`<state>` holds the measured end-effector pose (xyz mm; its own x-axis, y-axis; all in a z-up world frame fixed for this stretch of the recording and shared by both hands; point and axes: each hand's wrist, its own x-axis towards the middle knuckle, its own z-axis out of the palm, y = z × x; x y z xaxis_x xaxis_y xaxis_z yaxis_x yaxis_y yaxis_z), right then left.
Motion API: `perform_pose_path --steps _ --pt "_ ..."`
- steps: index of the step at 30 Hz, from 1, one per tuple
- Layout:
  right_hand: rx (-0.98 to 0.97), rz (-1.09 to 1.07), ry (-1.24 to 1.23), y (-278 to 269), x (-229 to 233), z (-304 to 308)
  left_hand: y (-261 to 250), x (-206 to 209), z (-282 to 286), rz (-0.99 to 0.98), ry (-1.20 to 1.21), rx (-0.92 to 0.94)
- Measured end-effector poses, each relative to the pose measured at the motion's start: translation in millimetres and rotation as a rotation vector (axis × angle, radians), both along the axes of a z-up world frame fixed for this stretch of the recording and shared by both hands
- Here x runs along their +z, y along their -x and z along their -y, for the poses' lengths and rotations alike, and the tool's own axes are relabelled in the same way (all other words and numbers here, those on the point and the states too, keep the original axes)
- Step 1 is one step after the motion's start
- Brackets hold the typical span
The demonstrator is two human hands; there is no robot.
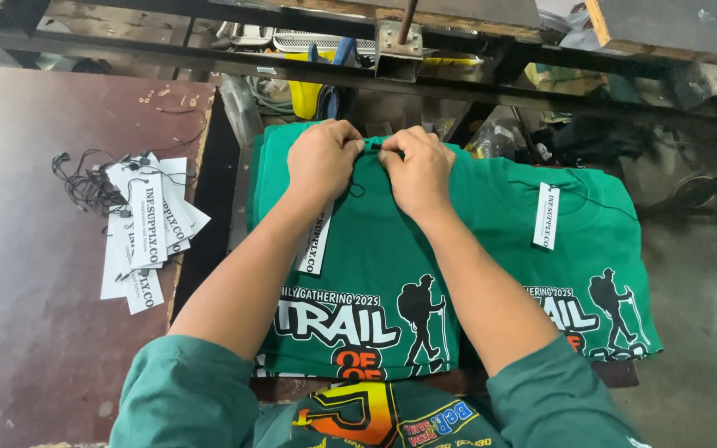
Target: The person attaches white tags to the necks of green t-shirts using a black string. They pick up a tag, thread the string through the shirt's collar, and secure it, repeating this process for multiple shirts on a table.
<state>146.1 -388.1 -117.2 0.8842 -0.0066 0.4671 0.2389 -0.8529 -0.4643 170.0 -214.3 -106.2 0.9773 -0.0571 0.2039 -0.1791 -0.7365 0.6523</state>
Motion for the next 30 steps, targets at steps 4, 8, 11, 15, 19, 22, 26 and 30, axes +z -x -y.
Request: perform_pose_path --steps 4,8,11,15,19,22,26,30 --pt "-0.014 0.003 -0.037 -2 -2 0 -2 2 0 -0.018 0.006 -0.008" --pt "0.018 0.019 -0.069 -3 -5 4 -10 -1 5 -0.135 0.023 0.054" --pt "0.042 0.025 -0.066 -7 -8 6 -4 10 10 -0.160 0.015 0.078" --pt "0.032 0.014 -0.058 -7 -9 4 10 21 9 -0.144 0.061 0.044" --pt "0.067 0.028 -0.056 -7 -6 3 6 16 5 -0.162 0.082 0.050" --pt "0.078 0.045 -0.054 -8 -5 4 5 16 5 -0.163 0.084 0.049" --pt "0.123 0.071 -0.082 -4 -1 4 5 16 5 -0.151 0.081 0.032" --pt "0.159 0.092 -0.103 -2 3 4 5 19 6 -0.150 0.081 0.032"
